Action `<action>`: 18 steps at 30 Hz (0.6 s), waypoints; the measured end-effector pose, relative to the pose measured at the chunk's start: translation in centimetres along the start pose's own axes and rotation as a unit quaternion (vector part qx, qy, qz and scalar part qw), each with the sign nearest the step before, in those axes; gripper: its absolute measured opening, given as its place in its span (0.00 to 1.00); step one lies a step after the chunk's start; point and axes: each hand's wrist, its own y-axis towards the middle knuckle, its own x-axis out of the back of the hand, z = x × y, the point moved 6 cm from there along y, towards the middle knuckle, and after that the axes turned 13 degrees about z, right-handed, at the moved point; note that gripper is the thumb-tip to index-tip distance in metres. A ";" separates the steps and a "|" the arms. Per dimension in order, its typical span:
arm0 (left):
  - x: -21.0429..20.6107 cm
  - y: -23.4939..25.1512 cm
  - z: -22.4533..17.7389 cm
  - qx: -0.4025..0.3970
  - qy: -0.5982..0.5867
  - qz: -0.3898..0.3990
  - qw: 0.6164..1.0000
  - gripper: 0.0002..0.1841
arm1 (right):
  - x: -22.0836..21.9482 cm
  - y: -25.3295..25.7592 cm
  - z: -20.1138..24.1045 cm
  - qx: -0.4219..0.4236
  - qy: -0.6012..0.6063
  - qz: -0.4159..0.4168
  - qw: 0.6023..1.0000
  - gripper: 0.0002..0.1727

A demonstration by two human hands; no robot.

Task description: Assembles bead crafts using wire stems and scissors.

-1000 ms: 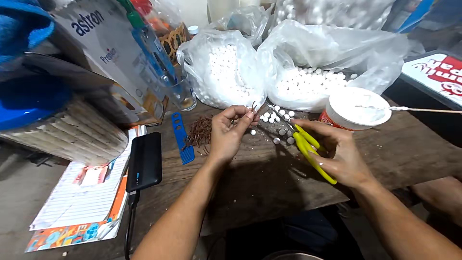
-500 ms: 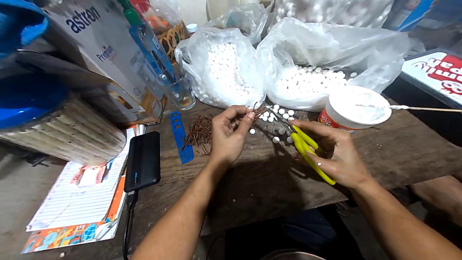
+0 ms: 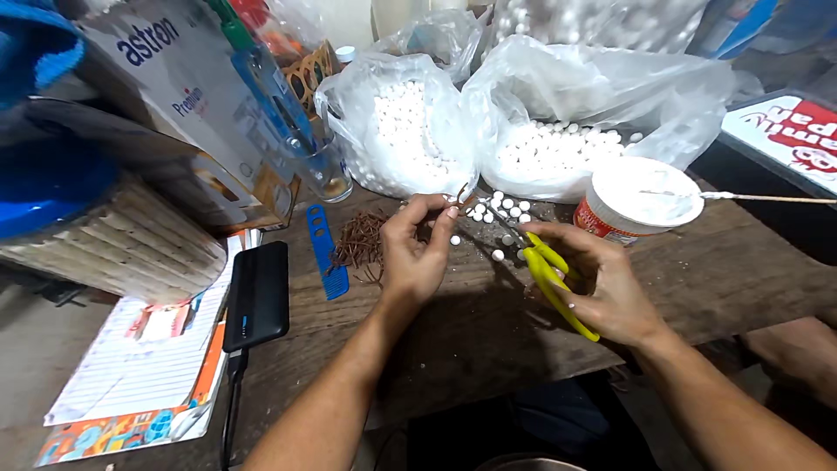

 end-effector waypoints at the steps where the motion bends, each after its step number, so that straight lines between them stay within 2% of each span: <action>1: 0.0 0.0 0.0 -0.005 0.001 -0.001 1.000 0.05 | -0.1 0.0 -0.1 -0.006 -0.002 0.001 1.000 0.33; 8: 0.0 0.0 -0.1 -0.026 0.004 -0.014 1.000 0.04 | 0.0 -0.2 -0.1 0.005 0.042 -0.007 0.999 0.31; 18: -0.6 -0.2 -0.3 -0.048 0.011 0.013 0.999 0.04 | -0.2 -0.1 -0.1 -0.006 0.066 -0.004 0.998 0.28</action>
